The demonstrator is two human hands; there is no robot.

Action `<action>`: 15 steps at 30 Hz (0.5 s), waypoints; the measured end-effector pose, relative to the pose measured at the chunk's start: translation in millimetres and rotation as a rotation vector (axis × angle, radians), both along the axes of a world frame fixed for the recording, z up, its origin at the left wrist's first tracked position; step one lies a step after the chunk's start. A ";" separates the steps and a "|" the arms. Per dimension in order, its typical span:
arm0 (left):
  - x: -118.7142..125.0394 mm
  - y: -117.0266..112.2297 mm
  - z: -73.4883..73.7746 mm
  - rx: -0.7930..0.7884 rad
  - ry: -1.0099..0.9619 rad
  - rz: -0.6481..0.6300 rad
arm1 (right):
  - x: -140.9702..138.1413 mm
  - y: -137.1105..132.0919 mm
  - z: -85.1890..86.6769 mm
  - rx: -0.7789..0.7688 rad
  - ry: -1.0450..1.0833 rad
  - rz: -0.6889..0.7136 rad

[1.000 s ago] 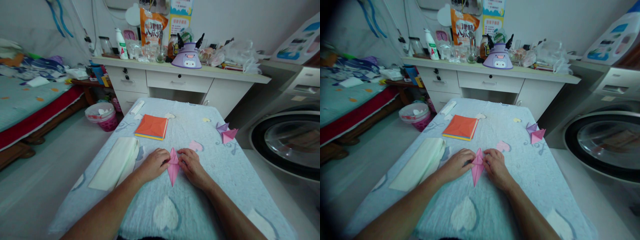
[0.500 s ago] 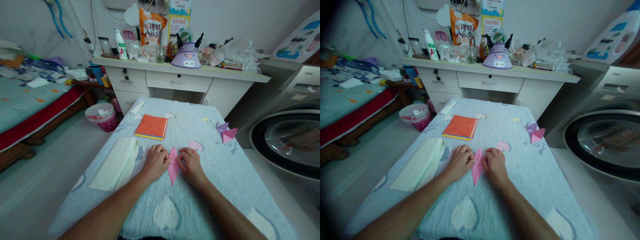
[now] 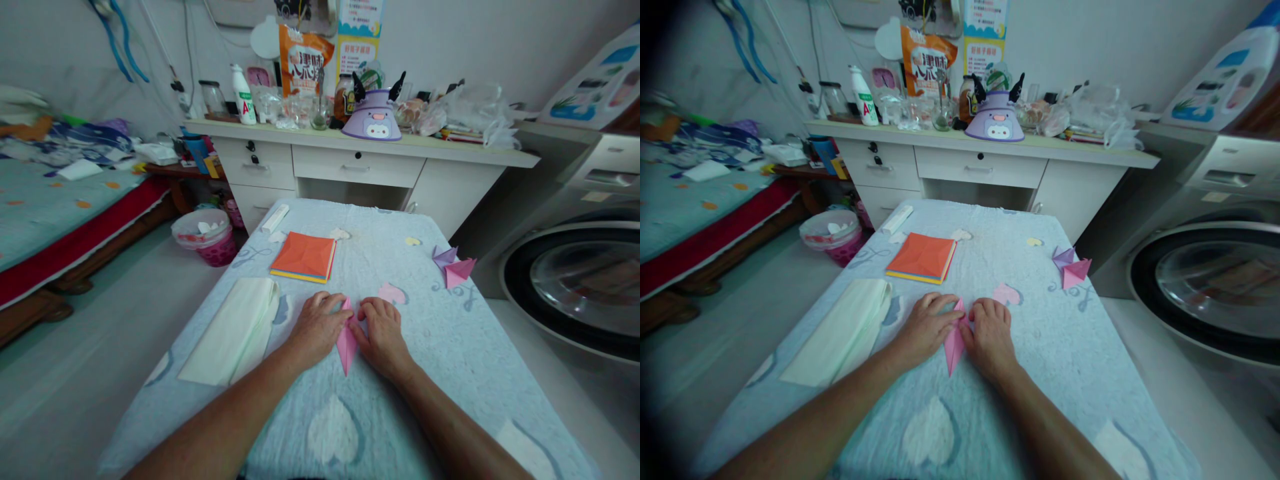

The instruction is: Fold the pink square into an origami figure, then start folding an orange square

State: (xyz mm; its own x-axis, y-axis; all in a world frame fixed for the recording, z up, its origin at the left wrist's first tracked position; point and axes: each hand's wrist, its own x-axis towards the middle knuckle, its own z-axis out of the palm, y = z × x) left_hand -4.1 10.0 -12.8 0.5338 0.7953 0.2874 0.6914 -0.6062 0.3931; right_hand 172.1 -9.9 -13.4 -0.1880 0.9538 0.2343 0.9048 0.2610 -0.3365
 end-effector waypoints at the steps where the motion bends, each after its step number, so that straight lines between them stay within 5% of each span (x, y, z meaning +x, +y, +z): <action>1: -0.4 0.4 -0.4 -0.008 0.000 -0.006 | -0.9 -0.4 0.4 0.006 -0.014 -0.004; 15: -7.7 4.2 -7.4 -0.076 0.074 -0.014 | -2.5 -2.2 4.0 -0.002 -0.090 -0.039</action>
